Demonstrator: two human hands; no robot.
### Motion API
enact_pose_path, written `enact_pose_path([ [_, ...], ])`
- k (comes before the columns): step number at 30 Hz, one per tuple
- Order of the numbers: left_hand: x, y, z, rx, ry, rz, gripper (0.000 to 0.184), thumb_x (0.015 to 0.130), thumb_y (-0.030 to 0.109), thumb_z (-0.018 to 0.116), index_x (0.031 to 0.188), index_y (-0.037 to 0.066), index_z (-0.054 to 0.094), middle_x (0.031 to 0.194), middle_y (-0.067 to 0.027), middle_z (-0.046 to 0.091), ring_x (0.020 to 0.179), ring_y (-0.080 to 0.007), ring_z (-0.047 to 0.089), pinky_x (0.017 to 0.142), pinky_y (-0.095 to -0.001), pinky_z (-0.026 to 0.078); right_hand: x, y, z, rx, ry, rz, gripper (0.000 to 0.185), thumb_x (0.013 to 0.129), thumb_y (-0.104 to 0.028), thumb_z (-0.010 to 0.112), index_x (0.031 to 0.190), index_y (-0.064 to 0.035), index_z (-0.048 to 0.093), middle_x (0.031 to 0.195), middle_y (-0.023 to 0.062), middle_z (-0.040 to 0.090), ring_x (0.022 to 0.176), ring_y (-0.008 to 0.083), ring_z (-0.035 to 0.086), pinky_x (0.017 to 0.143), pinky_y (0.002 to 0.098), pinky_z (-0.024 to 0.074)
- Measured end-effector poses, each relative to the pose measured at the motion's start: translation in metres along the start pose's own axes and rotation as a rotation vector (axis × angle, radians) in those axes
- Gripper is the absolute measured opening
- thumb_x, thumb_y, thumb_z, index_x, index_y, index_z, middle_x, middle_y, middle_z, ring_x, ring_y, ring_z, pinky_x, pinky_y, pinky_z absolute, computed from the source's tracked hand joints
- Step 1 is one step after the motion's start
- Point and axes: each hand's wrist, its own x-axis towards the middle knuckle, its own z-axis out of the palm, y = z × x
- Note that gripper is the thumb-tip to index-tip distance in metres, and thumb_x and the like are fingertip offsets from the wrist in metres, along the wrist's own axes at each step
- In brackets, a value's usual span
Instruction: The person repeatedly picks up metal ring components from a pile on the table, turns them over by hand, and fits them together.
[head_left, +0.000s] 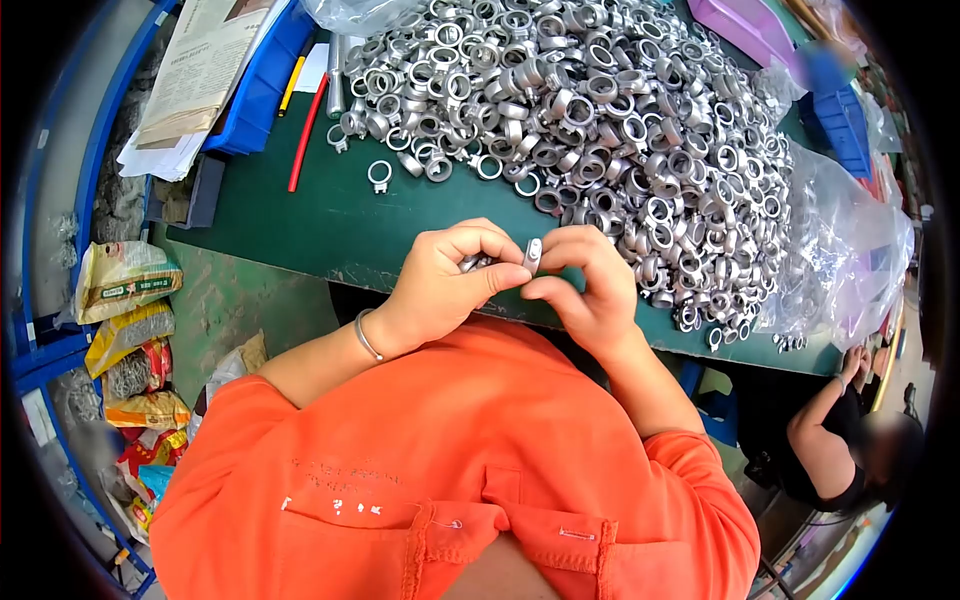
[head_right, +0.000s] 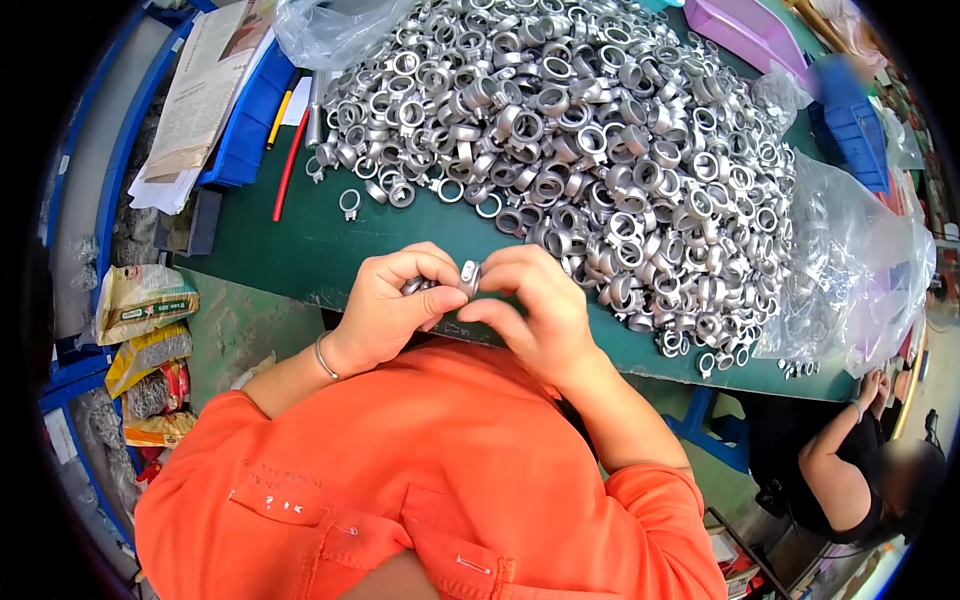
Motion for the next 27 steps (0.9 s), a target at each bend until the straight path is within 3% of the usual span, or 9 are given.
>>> enact_pose_path([
  [2,0.0,-0.001,0.0,0.105,0.012,0.139,0.008,0.077,0.005,0.069,0.082,0.001,0.065,0.077,-0.0027,0.06,0.066,-0.0081,0.052,0.059,-0.0213,0.043,-0.013,0.005,0.003,0.391,0.104,0.31,0.013,0.085,-0.011,0.06,0.092,-0.0015,0.055,0.086,0.0081,0.059,0.07,0.0147,0.057,0.062,0.0252,0.0469],
  [4,-0.001,0.0,0.0,0.175,0.014,0.19,0.008,0.075,0.002,0.069,0.081,0.001,0.065,0.082,-0.0043,0.062,0.074,-0.0111,0.055,0.066,-0.0232,0.044,-0.013,0.002,0.0,0.625,0.088,0.535,0.024,0.096,-0.019,0.042,0.103,0.0007,0.053,0.086,0.0074,0.06,0.072,0.0118,0.058,0.063,0.023,0.0478],
  [9,0.0,-0.007,0.0,0.326,0.003,0.381,0.008,0.075,0.002,0.069,0.082,0.001,0.065,0.08,-0.0041,0.061,0.072,-0.0113,0.055,0.063,-0.0227,0.044,-0.011,-0.003,0.0,0.942,-0.052,0.742,0.025,0.094,-0.016,0.048,0.11,0.0025,0.053,0.085,0.0081,0.06,0.072,0.0133,0.06,0.061,0.0244,0.0494],
  [11,-0.001,-0.007,0.001,0.349,0.007,0.425,0.008,0.076,0.002,0.069,0.082,0.001,0.065,0.079,-0.0032,0.061,0.071,-0.01,0.054,0.061,-0.0223,0.044,-0.01,-0.007,0.004,0.83,0.004,0.628,0.022,0.091,-0.01,0.053,0.109,0.0029,0.053,0.087,0.0088,0.06,0.076,0.014,0.06,0.062,0.0249,0.0507],
  [16,-0.005,-0.003,-0.001,0.104,0.082,0.031,0.008,0.083,0.006,0.063,0.088,0.0,0.062,0.073,-0.0002,0.058,0.059,-0.0038,0.048,0.051,-0.0184,0.039,-0.012,-0.006,0.008,0.909,0.178,0.46,0.037,0.076,0.012,0.062,0.11,0.0023,0.049,0.11,0.0141,0.053,0.095,0.0191,0.058,0.079,0.0299,0.051],
  [19,-0.004,-0.001,0.004,-0.108,0.064,-0.136,0.014,0.088,0.013,0.058,0.088,0.0,0.062,0.071,-0.0022,0.058,0.054,-0.0036,0.047,0.047,-0.0171,0.038,-0.016,-0.003,0.012,0.749,0.204,0.352,0.035,0.075,0.012,0.062,0.106,0.002,0.05,0.112,0.0147,0.052,0.095,0.0196,0.058,0.079,0.0306,0.0512],
  [23,-0.001,-0.008,-0.005,-0.349,-0.101,-0.254,0.027,0.094,0.024,0.049,0.091,0.0,0.062,0.068,-0.004,0.059,0.053,-0.0052,0.05,0.044,-0.0179,0.039,-0.008,-0.005,0.008,-0.132,0.007,-0.093,0.029,0.07,0.007,0.067,0.097,0.0011,0.058,0.107,0.0156,0.055,0.088,0.0251,0.058,0.075,0.0322,0.0485],
  [25,0.001,-0.013,-0.003,-0.538,-0.065,-0.352,0.031,0.095,0.03,0.046,0.099,0.002,0.057,0.075,-0.0036,0.058,0.054,-0.0068,0.051,0.042,-0.0188,0.039,-0.005,-0.013,0.012,-0.017,-0.068,-0.061,0.028,0.066,0.001,0.07,0.093,-0.0018,0.061,0.1,0.0127,0.059,0.087,0.0285,0.058,0.074,0.0357,0.0461],
  [27,0.001,-0.009,-0.004,-0.533,-0.061,-0.428,0.024,0.093,0.027,0.049,0.093,0.004,0.055,0.076,-0.0032,0.058,0.059,-0.0072,0.053,0.043,-0.0195,0.04,0.005,-0.003,-0.002,-0.305,-0.068,-0.223,0.023,0.068,-0.003,0.068,0.09,-0.0041,0.062,0.097,0.0114,0.06,0.084,0.0278,0.057,0.07,0.0356,0.0453],
])
